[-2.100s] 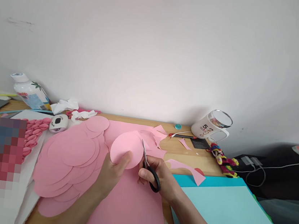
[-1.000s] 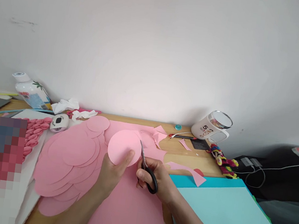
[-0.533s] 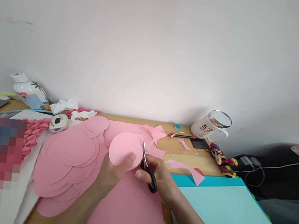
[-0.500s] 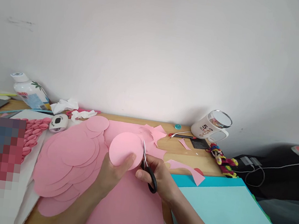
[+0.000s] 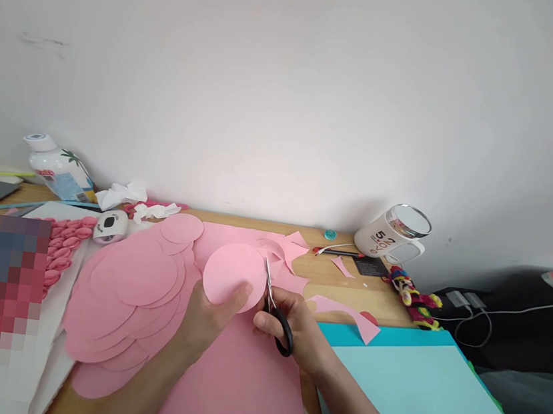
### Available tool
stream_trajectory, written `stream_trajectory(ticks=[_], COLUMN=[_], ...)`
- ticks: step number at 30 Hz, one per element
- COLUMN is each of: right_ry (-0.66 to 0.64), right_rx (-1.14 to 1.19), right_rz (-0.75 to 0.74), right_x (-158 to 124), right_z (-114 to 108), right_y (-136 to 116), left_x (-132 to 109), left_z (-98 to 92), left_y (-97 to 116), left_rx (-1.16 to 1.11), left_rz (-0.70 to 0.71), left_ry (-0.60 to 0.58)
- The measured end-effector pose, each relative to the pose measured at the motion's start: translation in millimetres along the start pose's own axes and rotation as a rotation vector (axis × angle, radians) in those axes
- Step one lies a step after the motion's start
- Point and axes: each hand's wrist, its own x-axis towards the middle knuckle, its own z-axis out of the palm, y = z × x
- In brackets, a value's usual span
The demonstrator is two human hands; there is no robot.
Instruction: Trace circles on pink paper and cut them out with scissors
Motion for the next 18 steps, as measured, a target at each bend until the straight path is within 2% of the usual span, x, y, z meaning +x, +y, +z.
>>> stream_trajectory(ticks=[8, 18], right_ry=[0.016, 0.013], right_rx=[0.005, 0.042], right_rz=[0.023, 0.029], right_x=[-0.5, -0.5], right_z=[-0.1, -0.7], right_y=[1.3, 3.0], left_x=[0.9, 3.3], left_z=[3.3, 0.9], left_y=[2.7, -2.4], left_rx=[-0.008, -0.001], left_rz=[-0.019, -0.001], left_ry=[0.067, 0.052])
